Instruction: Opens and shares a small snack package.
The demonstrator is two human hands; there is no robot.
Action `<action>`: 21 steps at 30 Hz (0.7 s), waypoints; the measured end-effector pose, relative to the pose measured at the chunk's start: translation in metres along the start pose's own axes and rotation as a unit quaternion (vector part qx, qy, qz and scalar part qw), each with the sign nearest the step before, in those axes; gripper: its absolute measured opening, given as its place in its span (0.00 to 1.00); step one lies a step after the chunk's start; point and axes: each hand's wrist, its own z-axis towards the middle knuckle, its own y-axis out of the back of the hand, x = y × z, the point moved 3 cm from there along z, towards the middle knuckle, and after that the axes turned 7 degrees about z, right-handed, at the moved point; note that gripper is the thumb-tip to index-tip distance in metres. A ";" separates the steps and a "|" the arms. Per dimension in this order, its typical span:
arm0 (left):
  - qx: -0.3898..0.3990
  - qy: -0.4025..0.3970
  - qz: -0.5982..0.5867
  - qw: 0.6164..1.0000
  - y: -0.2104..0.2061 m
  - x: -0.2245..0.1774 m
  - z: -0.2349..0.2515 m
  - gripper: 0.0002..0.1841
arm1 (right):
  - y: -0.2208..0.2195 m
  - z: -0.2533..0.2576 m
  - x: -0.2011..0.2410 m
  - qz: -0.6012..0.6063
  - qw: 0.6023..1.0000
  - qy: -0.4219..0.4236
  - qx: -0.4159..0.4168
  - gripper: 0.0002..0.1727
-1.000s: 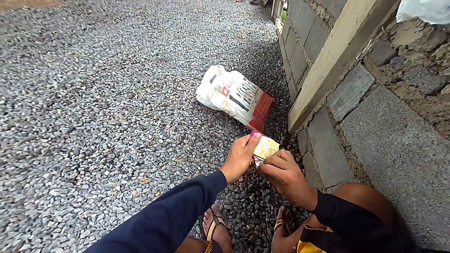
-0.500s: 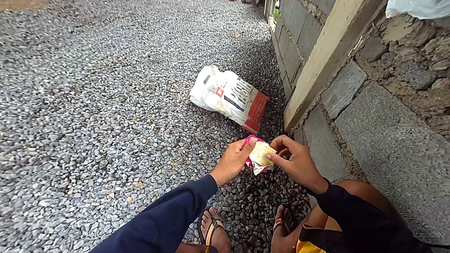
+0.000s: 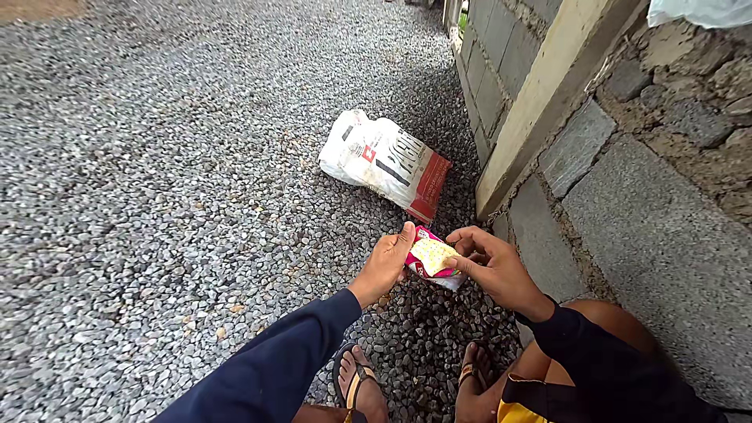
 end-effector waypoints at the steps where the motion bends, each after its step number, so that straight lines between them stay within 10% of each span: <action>1: 0.001 -0.003 0.003 1.000 0.000 0.000 0.000 0.33 | 0.000 0.000 0.001 0.002 1.000 0.003 0.001 0.18; 13: -0.020 -0.093 0.022 0.995 -0.004 -0.003 0.002 0.11 | -0.008 -0.004 -0.002 -0.020 0.998 -0.030 0.055 0.20; 21: -0.004 -0.059 0.014 0.998 -0.002 -0.001 0.003 0.18 | -0.012 -0.005 -0.001 -0.041 0.997 -0.025 0.055 0.29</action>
